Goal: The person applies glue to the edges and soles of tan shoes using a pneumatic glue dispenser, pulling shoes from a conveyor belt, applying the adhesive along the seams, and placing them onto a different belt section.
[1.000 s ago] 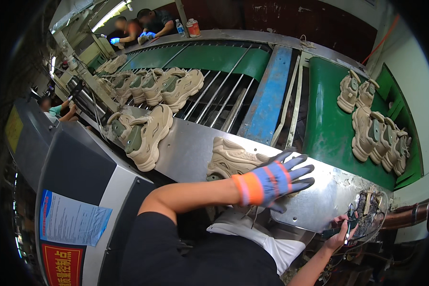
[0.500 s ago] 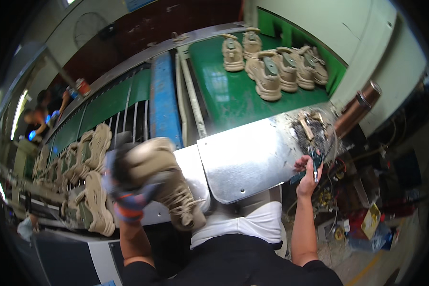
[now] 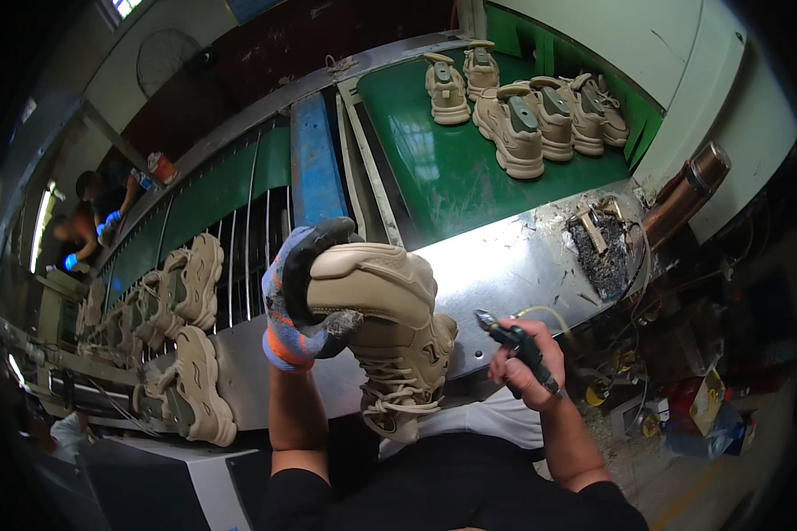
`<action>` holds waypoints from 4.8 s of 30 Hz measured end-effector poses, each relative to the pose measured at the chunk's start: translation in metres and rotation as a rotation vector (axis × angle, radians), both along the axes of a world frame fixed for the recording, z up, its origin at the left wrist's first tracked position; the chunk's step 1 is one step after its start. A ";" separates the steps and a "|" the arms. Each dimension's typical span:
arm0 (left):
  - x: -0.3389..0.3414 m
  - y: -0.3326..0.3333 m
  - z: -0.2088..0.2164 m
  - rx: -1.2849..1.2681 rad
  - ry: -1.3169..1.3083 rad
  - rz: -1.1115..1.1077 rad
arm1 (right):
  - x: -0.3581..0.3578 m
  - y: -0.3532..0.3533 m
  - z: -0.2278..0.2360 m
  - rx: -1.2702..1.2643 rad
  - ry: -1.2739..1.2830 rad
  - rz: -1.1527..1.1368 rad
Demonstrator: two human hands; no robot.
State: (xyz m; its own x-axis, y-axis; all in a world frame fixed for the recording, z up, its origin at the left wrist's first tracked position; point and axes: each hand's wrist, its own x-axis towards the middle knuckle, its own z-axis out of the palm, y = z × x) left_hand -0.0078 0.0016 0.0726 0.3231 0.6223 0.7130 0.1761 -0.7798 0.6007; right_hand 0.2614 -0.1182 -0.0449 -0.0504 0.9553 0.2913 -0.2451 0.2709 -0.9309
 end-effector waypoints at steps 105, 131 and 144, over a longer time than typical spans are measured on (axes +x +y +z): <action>0.111 -0.089 -0.153 -1.810 -0.659 -0.602 | -0.015 -0.027 -0.022 -0.404 -0.129 -0.064; -0.081 -0.166 -0.120 -0.484 0.671 0.627 | 0.080 0.076 -0.070 -0.226 0.253 -0.444; 0.137 0.307 -0.113 -0.106 0.332 0.605 | 0.078 0.081 -0.063 -0.312 0.240 -0.362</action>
